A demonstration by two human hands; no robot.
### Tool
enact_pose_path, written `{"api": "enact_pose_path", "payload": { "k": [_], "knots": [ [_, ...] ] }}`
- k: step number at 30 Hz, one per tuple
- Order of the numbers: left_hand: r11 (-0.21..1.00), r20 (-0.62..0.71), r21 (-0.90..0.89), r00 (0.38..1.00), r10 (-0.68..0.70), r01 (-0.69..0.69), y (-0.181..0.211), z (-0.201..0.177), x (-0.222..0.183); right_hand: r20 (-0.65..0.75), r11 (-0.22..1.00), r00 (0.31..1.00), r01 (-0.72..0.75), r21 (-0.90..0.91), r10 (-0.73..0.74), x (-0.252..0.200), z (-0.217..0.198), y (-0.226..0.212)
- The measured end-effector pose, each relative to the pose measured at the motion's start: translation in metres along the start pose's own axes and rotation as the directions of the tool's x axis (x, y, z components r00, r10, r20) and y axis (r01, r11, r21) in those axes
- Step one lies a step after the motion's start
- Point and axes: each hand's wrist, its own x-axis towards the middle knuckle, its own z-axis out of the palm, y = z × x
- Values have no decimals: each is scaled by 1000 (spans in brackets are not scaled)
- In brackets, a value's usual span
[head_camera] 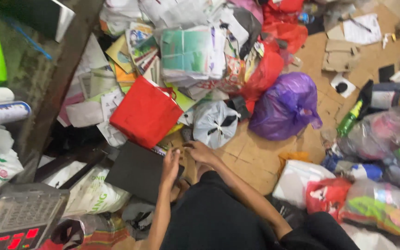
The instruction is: Sorting through a pile of scrap paper, weighing bundles, and recording weights in a notebook.
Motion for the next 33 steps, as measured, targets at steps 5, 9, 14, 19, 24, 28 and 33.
{"api": "enact_pose_path", "payload": {
  "k": [5, 9, 14, 19, 24, 28, 33],
  "knots": [
    [960, 60, -259, 991, 122, -103, 12, -3, 1, -75, 985, 997, 23, 170, -10, -50, 22, -47],
    [982, 46, -180, 997, 67, -58, 18, -22, -21, -188, 996, 981, -39, 82, 54, -64, 48, -39],
    [987, 78, -161, 996, 33, -20, 30, -56, -74, -257, 975, 963, 131, 179, -82, -79, 82, -4],
    [981, 153, -154, 984, -95, 118, -27, -98, -117, -307, 964, 950, 126, 233, -51, -107, 114, 32],
    [965, 139, -174, 975, -175, 198, -84, -115, -147, -267, 914, 955, -14, 406, 133, -124, 152, 68],
    [952, 157, -131, 954, -255, 276, -121, -113, -146, -275, 849, 955, 50, 526, 114, -123, 174, 107],
    [968, 172, -126, 966, -194, 217, -102, -98, -138, -247, 888, 957, -23, 460, 153, -155, 148, 60]
  ]
}}
